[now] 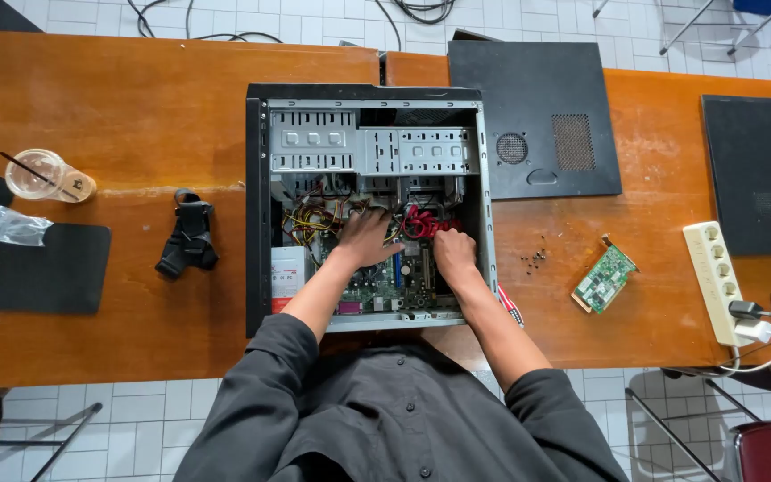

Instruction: Connecting and organizing internal power and data cables on a computer motherboard inside a chassis.

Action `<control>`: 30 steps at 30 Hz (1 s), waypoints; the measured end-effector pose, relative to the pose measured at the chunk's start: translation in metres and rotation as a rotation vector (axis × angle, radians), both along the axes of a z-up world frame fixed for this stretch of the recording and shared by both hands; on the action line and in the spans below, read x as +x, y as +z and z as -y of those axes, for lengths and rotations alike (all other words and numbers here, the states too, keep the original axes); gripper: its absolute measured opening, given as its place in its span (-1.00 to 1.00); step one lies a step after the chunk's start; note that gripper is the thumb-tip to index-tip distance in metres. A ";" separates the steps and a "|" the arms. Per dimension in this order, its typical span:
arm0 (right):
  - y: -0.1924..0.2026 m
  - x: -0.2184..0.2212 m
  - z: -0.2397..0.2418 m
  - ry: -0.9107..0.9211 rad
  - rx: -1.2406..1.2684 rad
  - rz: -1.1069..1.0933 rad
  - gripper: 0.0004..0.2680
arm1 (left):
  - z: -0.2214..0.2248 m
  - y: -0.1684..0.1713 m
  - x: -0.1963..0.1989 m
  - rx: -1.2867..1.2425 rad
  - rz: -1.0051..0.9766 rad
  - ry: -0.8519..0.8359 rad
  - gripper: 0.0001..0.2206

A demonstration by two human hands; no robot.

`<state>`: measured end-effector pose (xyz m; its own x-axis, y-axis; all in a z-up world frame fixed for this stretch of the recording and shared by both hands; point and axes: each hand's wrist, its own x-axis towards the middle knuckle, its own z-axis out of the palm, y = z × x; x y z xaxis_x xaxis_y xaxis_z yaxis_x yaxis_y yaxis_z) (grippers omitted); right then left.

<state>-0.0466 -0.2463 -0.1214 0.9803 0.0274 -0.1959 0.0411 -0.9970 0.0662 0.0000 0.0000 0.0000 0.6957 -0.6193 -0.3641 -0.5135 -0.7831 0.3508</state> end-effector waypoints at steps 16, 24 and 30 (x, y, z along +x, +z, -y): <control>0.013 -0.010 0.000 0.015 0.070 -0.140 -0.88 | -0.030 0.020 -0.011 -0.138 -0.168 0.072 -0.44; 0.109 -0.004 -0.008 -0.171 0.267 -0.289 -0.84 | -0.135 0.047 -0.019 -0.489 0.510 0.211 -0.69; 0.151 0.021 -0.048 -0.055 0.335 -0.171 -0.85 | -0.139 0.049 -0.041 -0.568 0.631 0.270 -0.65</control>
